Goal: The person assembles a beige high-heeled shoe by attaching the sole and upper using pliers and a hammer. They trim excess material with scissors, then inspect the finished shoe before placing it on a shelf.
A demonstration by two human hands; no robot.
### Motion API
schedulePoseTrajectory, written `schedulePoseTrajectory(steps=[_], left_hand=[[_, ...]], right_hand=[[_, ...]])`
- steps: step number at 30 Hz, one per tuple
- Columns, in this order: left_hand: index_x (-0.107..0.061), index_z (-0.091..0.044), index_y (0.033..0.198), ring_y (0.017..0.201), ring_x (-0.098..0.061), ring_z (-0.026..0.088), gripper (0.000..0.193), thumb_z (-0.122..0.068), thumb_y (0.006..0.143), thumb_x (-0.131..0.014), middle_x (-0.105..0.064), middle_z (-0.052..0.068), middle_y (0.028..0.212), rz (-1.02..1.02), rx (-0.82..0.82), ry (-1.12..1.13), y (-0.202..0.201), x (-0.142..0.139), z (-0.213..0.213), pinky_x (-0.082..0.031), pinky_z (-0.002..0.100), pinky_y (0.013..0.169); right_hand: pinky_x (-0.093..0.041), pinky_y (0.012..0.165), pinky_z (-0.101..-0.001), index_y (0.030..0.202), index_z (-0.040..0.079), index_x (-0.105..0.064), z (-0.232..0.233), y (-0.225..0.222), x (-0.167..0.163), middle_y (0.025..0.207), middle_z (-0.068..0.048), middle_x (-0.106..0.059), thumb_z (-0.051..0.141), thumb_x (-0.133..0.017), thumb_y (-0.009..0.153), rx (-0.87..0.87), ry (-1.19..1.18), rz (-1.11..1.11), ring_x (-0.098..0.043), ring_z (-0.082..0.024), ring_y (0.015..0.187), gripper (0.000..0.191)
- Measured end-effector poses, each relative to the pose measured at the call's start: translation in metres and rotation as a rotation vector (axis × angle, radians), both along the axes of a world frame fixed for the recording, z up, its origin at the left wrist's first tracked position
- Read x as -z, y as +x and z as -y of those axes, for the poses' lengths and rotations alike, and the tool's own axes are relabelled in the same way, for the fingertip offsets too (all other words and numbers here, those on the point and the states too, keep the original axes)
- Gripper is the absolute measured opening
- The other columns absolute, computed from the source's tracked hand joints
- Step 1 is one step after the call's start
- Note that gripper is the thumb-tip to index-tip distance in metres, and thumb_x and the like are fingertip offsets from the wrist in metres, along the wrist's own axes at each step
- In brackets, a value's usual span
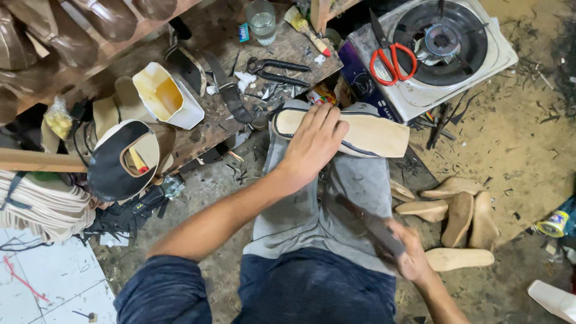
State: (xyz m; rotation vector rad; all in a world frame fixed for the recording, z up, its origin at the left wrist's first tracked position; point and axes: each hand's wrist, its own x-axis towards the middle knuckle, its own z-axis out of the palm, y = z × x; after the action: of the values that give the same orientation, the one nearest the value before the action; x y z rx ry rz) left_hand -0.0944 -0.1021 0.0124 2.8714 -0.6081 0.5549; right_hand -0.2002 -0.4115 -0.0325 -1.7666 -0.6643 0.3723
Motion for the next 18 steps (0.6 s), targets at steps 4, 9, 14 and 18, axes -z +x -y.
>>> schedulePoseTrajectory(steps=[4,9,14,18], left_hand=[[-0.053,-0.014,0.141,0.124,-0.054,0.036,0.068,-0.009,0.077,-0.075,-0.053,0.023,0.139,0.072,0.085,0.078,0.011,-0.004,-0.022,-0.039,0.049,0.109],[-0.043,-0.03,0.152,0.117,-0.056,0.039,0.085,-0.019,0.077,-0.082,-0.057,0.022,0.136,-0.046,0.169,-0.215,0.007,-0.015,-0.019,-0.041,0.05,0.098],[-0.043,-0.007,0.153,0.131,-0.059,0.03,0.071,-0.021,0.095,-0.081,-0.061,0.019,0.141,-0.453,0.278,-1.594,0.006,-0.017,0.001,-0.046,0.048,0.115],[-0.041,-0.001,0.152,0.125,-0.062,0.034,0.061,-0.036,0.109,-0.067,-0.062,0.021,0.134,-0.867,0.579,-2.315,0.013,-0.013,0.005,-0.049,0.057,0.113]], right_hand=[[-0.052,0.065,-0.0408,0.084,0.006,-0.069,0.026,-0.009,0.002,0.074,-0.012,-0.065,0.03,-0.064,0.092,-0.002,-0.605,0.262,-0.065,-0.033,0.07,0.025],[-0.053,0.079,-0.0397,0.099,0.0,-0.067,0.007,0.001,-0.026,0.097,-0.016,-0.069,0.01,-0.065,0.092,0.395,-0.492,0.473,-0.067,-0.035,0.09,0.013],[-0.055,0.08,-0.0324,0.111,0.0,-0.071,-0.034,0.019,-0.058,0.096,-0.011,-0.072,0.005,-0.065,0.1,0.475,-0.276,0.167,-0.07,-0.02,0.086,0.014],[-0.058,0.084,-0.0283,0.134,-0.001,-0.061,-0.078,0.029,-0.077,0.103,-0.011,-0.075,0.002,-0.065,0.097,0.397,-0.071,-0.028,-0.073,-0.016,0.093,0.037]])
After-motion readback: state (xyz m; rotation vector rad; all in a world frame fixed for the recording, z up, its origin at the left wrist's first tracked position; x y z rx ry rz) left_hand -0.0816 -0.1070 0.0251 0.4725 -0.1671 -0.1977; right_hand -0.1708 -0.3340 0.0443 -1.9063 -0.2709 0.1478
